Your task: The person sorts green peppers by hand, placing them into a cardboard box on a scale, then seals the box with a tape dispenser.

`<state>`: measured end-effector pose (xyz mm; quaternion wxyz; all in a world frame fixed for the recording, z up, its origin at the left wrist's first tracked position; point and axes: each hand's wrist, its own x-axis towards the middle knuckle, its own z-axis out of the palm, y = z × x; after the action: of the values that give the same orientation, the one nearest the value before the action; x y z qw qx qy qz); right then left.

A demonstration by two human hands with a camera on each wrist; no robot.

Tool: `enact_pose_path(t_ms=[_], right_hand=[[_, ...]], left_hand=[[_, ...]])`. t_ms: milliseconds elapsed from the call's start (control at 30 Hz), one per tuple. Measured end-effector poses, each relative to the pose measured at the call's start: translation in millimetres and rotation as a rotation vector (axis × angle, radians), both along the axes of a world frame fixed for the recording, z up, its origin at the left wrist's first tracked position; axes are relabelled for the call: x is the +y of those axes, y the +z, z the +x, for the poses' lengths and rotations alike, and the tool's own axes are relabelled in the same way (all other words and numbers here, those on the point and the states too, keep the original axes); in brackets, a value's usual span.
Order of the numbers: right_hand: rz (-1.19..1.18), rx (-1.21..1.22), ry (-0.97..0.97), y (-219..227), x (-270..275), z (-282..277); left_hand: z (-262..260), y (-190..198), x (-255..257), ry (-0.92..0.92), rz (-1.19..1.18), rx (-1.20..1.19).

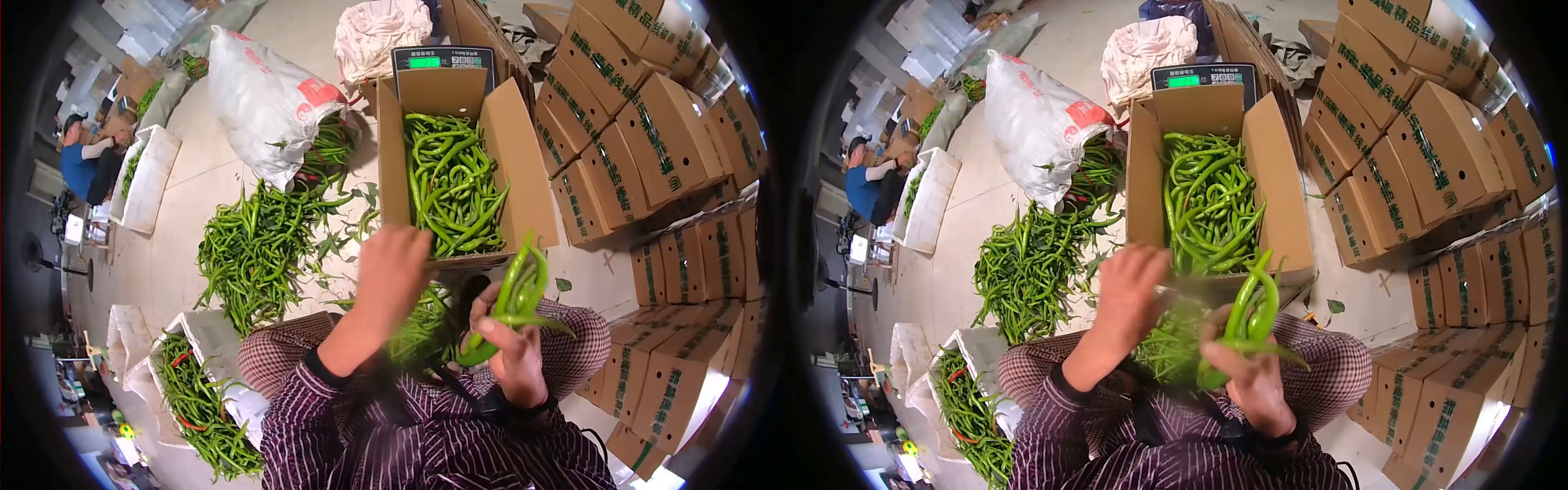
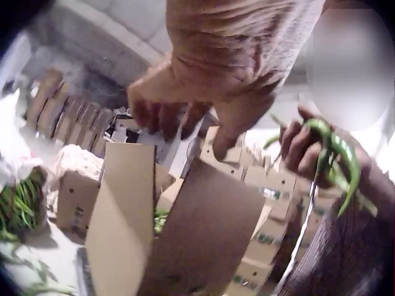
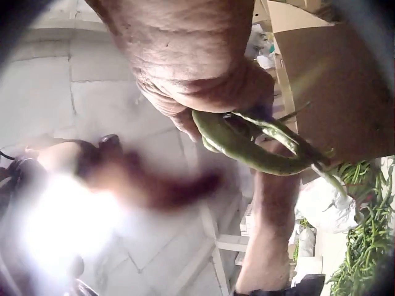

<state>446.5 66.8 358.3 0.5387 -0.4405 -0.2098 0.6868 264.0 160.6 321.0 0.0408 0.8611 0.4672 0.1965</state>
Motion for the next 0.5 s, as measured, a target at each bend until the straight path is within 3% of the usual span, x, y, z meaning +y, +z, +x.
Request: enact_pose_path(t_ms=[67, 133, 167, 333, 400, 500], right_hand=[[0.057, -0.029, -0.011, 1, -3, -4], [0.157, -0.017, 0.017, 1, -5, -5], [0.151, -0.035, 0.042, 0, -4, -4], [0.059, 0.017, 0.027, -4, -1, -3], [0.046, 0.042, 0.035, -5, 2, -2], [0.102, -0.039, 0.119, -15, 4, 2]], left_hand=[[10, -26, 7, -0.035, 0.074, -0.010], [14, -32, 11, -0.140, -0.141, 0.071], [15, -32, 11, -0.221, -0.041, 0.013], [-4, -40, 10, -0.350, -0.026, -0.149], [-10, -34, 5, -0.362, -0.205, -0.044], [-14, -30, -4, -0.423, -0.289, -0.020]])
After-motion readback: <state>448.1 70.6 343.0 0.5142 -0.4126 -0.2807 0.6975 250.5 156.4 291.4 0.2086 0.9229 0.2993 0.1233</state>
